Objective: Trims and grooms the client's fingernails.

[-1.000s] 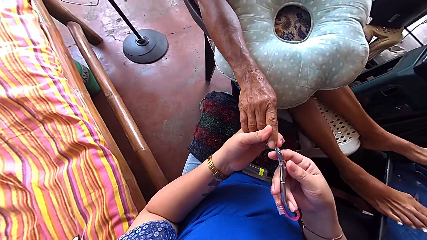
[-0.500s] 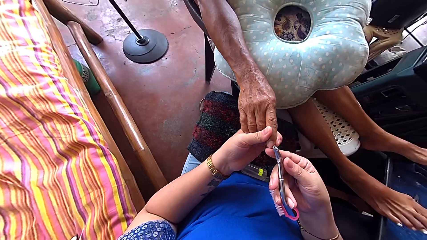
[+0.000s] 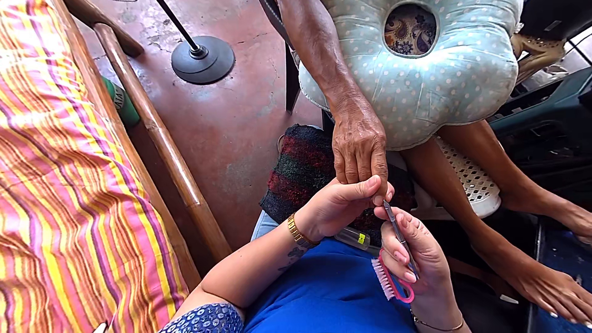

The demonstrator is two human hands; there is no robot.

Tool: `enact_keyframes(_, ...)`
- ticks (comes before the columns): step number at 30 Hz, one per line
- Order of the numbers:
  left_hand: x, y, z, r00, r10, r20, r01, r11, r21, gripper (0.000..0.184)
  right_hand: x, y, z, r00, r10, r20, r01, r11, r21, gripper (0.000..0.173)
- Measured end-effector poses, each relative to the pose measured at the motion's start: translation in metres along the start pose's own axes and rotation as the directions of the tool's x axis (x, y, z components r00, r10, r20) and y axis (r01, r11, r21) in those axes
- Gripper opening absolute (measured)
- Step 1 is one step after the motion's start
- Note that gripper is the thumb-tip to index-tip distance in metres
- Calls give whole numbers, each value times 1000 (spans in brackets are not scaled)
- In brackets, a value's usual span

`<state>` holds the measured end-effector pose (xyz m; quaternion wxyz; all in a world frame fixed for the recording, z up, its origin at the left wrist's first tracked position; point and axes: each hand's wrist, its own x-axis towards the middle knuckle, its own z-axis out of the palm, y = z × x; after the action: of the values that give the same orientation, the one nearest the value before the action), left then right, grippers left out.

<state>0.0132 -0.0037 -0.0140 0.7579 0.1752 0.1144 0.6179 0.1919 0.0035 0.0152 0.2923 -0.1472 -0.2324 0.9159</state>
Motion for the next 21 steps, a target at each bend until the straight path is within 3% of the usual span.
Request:
enact_keyframes(5, 0, 0, 0, 1000, -23, 6, 23, 1000, -2, 10, -2, 1, -2, 990, -135, -33, 122, 957, -263, 31)
enact_keyframes(21, 4, -2, 0, 1000, -13, 23, 12, 1000, 16, 10, -4, 3, -2, 966, -255, -43, 211, 875, -435, 28)
